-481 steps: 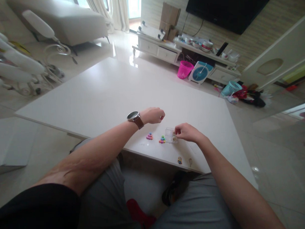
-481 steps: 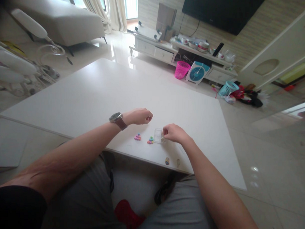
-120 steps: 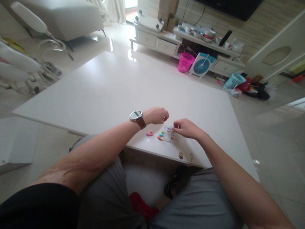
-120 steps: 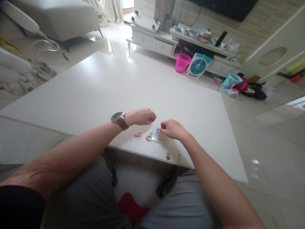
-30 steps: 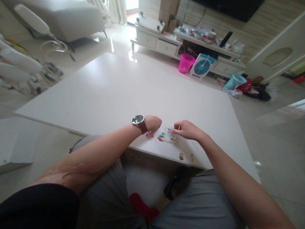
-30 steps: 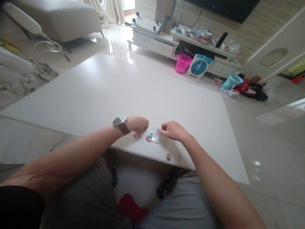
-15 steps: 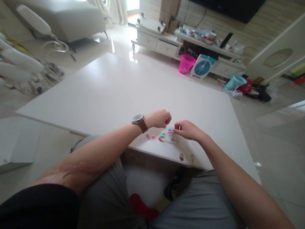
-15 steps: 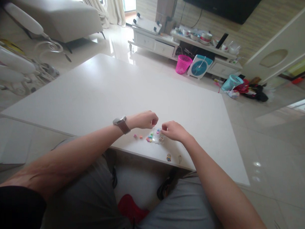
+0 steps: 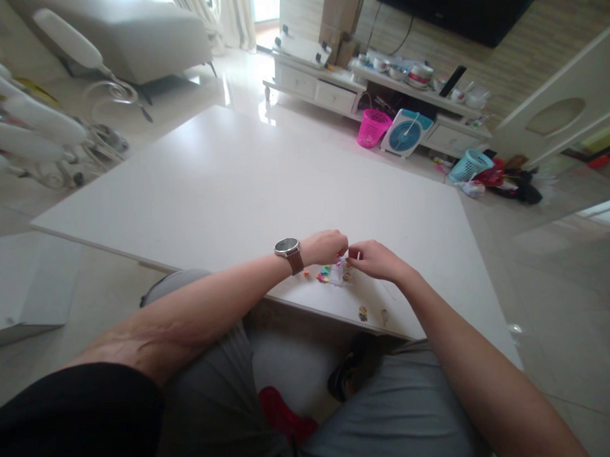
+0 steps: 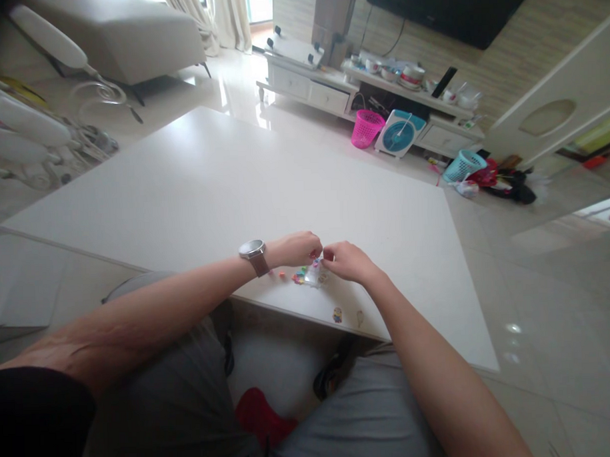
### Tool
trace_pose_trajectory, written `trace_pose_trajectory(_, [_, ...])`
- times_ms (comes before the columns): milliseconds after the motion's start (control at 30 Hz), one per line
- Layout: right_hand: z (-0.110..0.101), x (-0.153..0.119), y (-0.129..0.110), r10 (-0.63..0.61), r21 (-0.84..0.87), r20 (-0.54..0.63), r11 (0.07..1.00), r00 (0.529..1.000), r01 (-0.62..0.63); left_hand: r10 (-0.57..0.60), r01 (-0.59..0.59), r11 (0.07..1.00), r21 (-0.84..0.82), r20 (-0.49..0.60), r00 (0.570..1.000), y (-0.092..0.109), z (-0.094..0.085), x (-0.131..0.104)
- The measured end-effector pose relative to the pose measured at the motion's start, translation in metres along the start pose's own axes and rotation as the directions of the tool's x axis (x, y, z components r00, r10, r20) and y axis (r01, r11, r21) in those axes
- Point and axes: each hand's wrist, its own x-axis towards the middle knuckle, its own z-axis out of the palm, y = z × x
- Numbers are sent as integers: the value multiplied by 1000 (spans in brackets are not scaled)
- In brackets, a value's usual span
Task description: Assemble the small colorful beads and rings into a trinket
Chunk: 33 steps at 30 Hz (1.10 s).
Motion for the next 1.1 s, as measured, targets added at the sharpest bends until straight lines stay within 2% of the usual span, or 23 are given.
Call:
trace_pose_trajectory(167, [1, 2, -2, -19, -1, 6, 1000, 1000, 19, 8, -8, 1000, 1, -1, 1000, -1, 4, 2])
trace_pose_trajectory(333, [3, 2, 0, -8, 39, -5, 999, 1000, 8, 1, 0, 999, -40, 16, 1000, -6, -2, 3])
trace_pose_trajectory(567, [8, 4, 1, -6, 73, -11, 997, 1000, 7, -22, 20, 999, -45, -48, 999, -21, -10, -1])
trace_pose_trajectory(933, [10, 4, -2, -43, 54, 15, 998, 999, 42, -9, 8, 999, -36, -16, 1000, -16, -18, -3])
trace_pose_trajectory(1100, [15, 9, -6, 1, -15, 6, 1000, 1000, -1, -13, 13, 1000, 8, -8, 1000, -17, -19, -5])
